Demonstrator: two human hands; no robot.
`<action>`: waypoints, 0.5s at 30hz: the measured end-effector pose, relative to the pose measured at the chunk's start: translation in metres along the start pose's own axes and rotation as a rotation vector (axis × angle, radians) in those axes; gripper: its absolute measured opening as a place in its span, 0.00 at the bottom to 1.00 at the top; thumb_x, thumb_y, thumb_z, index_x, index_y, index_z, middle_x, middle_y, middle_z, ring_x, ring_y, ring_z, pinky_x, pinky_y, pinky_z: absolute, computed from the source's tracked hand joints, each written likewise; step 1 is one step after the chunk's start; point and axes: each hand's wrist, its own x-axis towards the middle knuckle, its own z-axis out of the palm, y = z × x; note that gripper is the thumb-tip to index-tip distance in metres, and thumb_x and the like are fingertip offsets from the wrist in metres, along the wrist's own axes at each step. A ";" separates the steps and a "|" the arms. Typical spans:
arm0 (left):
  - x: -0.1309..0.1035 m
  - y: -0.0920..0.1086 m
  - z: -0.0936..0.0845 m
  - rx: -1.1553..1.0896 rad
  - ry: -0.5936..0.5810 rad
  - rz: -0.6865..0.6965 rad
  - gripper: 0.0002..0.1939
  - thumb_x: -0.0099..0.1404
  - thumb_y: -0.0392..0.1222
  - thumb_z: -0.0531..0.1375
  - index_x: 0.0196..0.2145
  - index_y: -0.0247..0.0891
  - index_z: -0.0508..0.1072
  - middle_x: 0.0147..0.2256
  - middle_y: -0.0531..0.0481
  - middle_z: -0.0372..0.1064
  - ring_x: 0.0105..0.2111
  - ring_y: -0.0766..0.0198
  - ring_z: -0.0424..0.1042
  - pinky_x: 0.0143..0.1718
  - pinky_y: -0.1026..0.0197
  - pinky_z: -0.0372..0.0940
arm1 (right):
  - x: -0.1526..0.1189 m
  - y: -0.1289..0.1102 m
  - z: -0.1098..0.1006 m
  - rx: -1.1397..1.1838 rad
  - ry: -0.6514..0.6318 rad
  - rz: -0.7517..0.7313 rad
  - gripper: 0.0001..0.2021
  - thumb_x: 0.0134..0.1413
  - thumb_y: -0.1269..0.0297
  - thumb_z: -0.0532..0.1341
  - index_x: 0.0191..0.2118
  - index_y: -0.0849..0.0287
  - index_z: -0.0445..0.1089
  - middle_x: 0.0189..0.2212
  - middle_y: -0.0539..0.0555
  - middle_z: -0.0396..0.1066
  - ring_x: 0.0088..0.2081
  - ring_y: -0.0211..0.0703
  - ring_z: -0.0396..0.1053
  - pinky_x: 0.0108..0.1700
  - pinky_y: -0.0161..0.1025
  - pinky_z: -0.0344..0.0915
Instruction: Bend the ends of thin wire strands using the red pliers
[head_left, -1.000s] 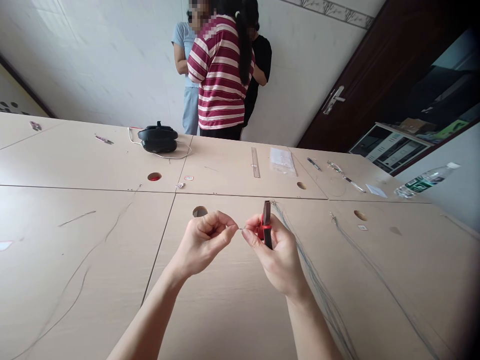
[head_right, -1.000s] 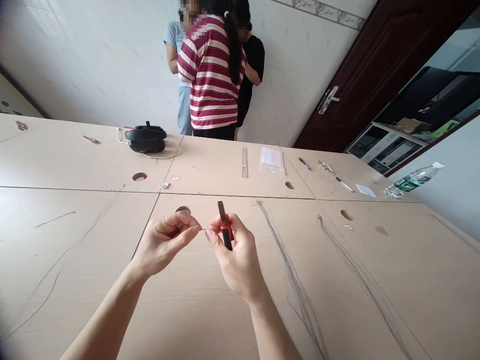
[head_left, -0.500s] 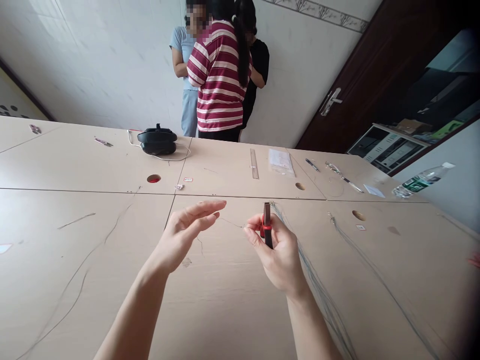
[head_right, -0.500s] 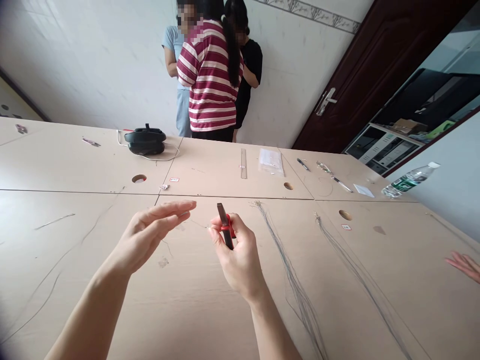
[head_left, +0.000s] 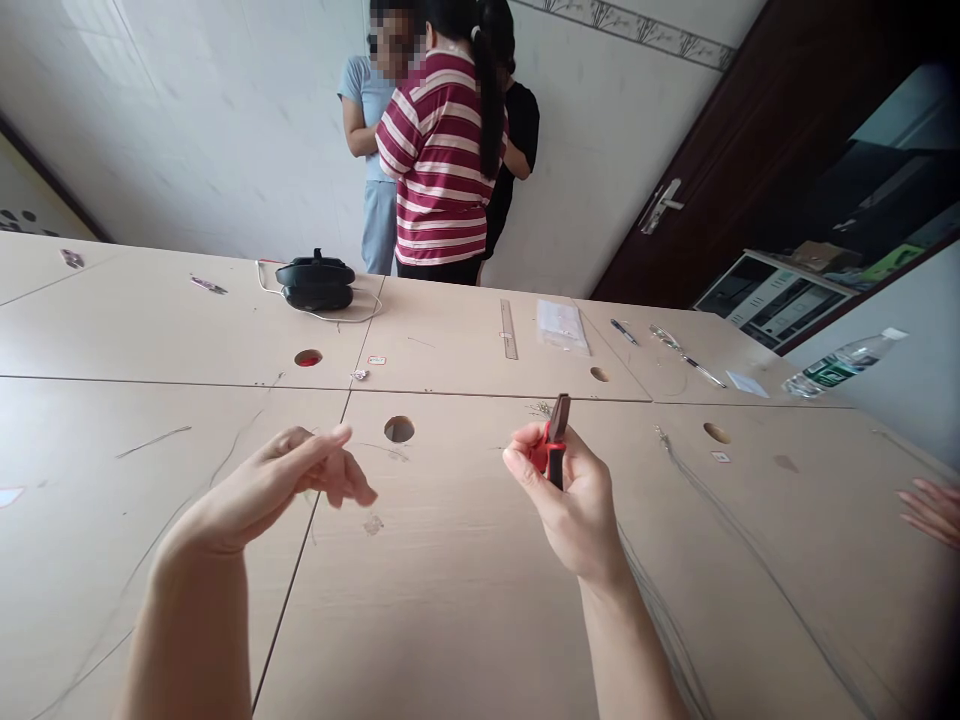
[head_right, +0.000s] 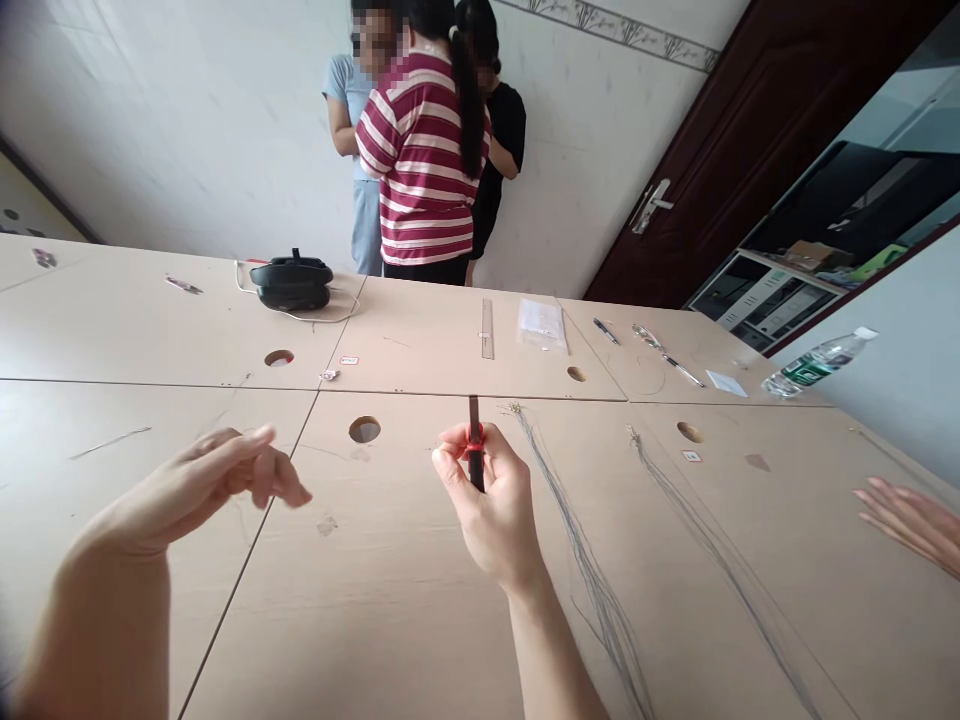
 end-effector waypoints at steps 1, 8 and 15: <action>-0.002 0.003 0.001 0.194 0.180 -0.131 0.31 0.62 0.66 0.55 0.13 0.41 0.72 0.24 0.42 0.76 0.31 0.48 0.76 0.34 0.50 0.70 | 0.000 0.000 -0.001 0.012 -0.005 0.013 0.04 0.57 0.64 0.64 0.35 0.54 0.68 0.28 0.47 0.67 0.31 0.36 0.67 0.35 0.33 0.67; -0.015 0.035 0.032 0.297 0.774 0.076 0.19 0.57 0.62 0.64 0.39 0.50 0.79 0.46 0.49 0.77 0.48 0.44 0.72 0.42 0.49 0.67 | -0.004 -0.002 0.002 0.065 -0.076 0.071 0.05 0.58 0.61 0.64 0.36 0.54 0.69 0.29 0.48 0.67 0.32 0.38 0.67 0.35 0.35 0.66; -0.007 0.045 0.079 -0.001 0.059 0.242 0.14 0.63 0.52 0.64 0.45 0.48 0.78 0.48 0.50 0.76 0.52 0.53 0.71 0.53 0.54 0.64 | -0.006 -0.005 0.007 0.111 -0.140 0.066 0.04 0.58 0.63 0.64 0.37 0.54 0.69 0.29 0.47 0.67 0.31 0.36 0.66 0.37 0.35 0.66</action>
